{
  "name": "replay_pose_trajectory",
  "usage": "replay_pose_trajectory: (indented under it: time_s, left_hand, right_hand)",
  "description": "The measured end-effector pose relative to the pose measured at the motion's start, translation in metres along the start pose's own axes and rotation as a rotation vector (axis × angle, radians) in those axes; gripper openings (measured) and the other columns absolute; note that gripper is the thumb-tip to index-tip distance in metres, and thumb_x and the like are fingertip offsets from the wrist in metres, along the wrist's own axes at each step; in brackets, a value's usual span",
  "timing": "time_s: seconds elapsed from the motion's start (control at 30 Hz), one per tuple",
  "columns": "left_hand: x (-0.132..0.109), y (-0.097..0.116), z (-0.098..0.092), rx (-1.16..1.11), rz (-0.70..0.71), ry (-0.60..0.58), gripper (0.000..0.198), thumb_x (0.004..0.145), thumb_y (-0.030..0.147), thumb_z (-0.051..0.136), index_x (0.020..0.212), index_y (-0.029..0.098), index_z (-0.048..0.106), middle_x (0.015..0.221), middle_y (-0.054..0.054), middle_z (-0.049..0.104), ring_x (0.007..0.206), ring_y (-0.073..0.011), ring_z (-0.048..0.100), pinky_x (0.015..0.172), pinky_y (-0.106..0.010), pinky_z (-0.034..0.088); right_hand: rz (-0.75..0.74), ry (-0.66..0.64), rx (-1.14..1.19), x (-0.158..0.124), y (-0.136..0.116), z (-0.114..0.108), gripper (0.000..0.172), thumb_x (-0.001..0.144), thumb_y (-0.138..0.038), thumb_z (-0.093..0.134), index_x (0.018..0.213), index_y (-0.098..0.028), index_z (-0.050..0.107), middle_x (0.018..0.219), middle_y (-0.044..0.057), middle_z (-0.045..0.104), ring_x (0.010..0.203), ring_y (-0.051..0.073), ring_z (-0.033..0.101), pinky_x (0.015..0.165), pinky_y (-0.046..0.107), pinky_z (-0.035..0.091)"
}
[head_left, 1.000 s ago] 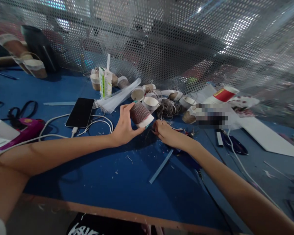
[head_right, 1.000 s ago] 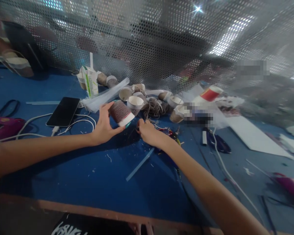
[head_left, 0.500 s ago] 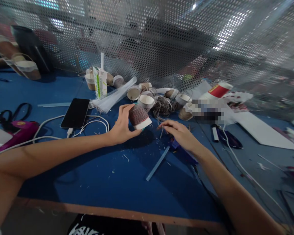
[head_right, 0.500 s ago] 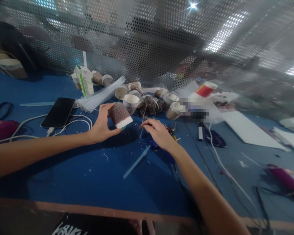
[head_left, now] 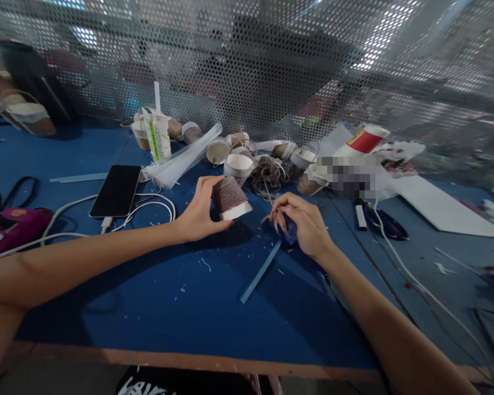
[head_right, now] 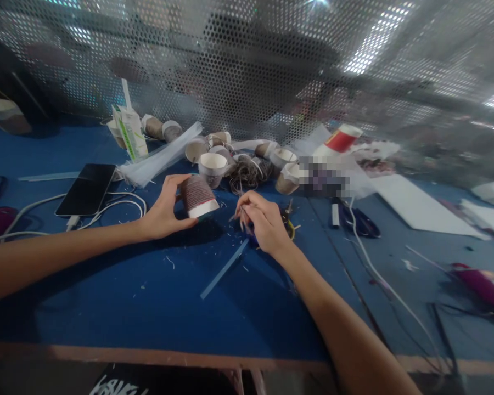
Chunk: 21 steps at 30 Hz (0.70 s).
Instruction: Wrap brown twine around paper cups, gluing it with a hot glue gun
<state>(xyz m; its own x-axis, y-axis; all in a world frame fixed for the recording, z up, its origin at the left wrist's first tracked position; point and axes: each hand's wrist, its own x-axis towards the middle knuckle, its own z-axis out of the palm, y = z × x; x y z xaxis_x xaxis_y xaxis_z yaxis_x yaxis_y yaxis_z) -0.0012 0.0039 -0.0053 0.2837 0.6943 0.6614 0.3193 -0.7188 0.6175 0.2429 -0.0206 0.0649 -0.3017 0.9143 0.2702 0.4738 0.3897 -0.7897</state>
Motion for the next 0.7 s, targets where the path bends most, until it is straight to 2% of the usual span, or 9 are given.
replay_pose_trajectory:
  time_s: [0.07, 0.2, 0.3, 0.43, 0.6, 0.7]
  left_hand:
    - [0.000, 0.002, -0.001, -0.024, 0.005, -0.049, 0.081, 0.069, 0.031, 0.078, 0.137, 0.023, 0.034, 0.126, -0.013, 0.041, 0.123, -0.0308, 0.050, 0.100, -0.051, 0.055]
    - [0.000, 0.003, -0.003, -0.033, 0.023, -0.116, 0.082, 0.069, 0.034, 0.078, 0.137, 0.024, 0.034, 0.128, -0.013, 0.041, 0.125, -0.0310, 0.050, 0.102, -0.051, 0.054]
    - [0.001, 0.004, -0.004, -0.023, 0.037, -0.143, 0.081, 0.070, 0.033, 0.077, 0.138, 0.024, 0.034, 0.129, -0.014, 0.042, 0.126, -0.0317, 0.050, 0.100, -0.050, 0.056]
    - [0.000, 0.003, -0.003, -0.023, 0.041, -0.147, 0.082, 0.069, 0.034, 0.078, 0.138, 0.023, 0.035, 0.129, -0.015, 0.042, 0.128, -0.0328, 0.049, 0.103, -0.053, 0.054]
    - [-0.001, 0.001, -0.002, -0.049, 0.010, -0.144, 0.084, 0.068, 0.034, 0.079, 0.138, 0.022, 0.035, 0.130, -0.015, 0.042, 0.128, -0.0327, 0.049, 0.108, -0.055, 0.050]
    - [0.000, 0.001, -0.002, -0.039, 0.017, -0.157, 0.085, 0.068, 0.035, 0.079, 0.139, 0.022, 0.033, 0.131, -0.015, 0.041, 0.129, -0.0335, 0.047, 0.107, -0.056, 0.050]
  right_hand:
    - [0.029, -0.037, -0.023, 0.000, 0.000, 0.001, 0.016, 0.085, -0.028, 0.042, 0.077, -0.022, 0.055, 0.056, -0.005, 0.047, 0.054, 0.014, 0.048, 0.060, 0.029, 0.041]
    - [0.012, -0.102, -0.179, -0.002, -0.008, 0.002, 0.021, 0.090, -0.034, 0.044, 0.078, -0.021, 0.055, 0.059, -0.004, 0.046, 0.054, 0.012, 0.044, 0.056, 0.027, 0.034]
    - [-0.022, -0.087, -0.224, -0.003, -0.015, 0.002, 0.026, 0.091, -0.041, 0.049, 0.075, -0.021, 0.052, 0.059, -0.005, 0.043, 0.053, 0.011, 0.040, 0.054, 0.026, 0.033]
    - [-0.042, -0.046, -0.265, -0.003, -0.015, 0.000, 0.029, 0.091, -0.042, 0.053, 0.071, -0.021, 0.054, 0.062, -0.003, 0.052, 0.052, 0.010, 0.042, 0.053, 0.025, 0.032]
    - [-0.014, -0.007, -0.125, -0.003, -0.012, 0.000, 0.036, 0.085, -0.055, 0.064, 0.074, -0.020, 0.062, 0.060, -0.001, 0.060, 0.050, 0.010, 0.049, 0.049, 0.025, 0.036]
    - [0.012, 0.042, -0.005, -0.002, -0.015, 0.003, 0.036, 0.079, -0.055, 0.071, 0.077, -0.020, 0.065, 0.061, -0.001, 0.061, 0.052, 0.011, 0.054, 0.049, 0.024, 0.041]
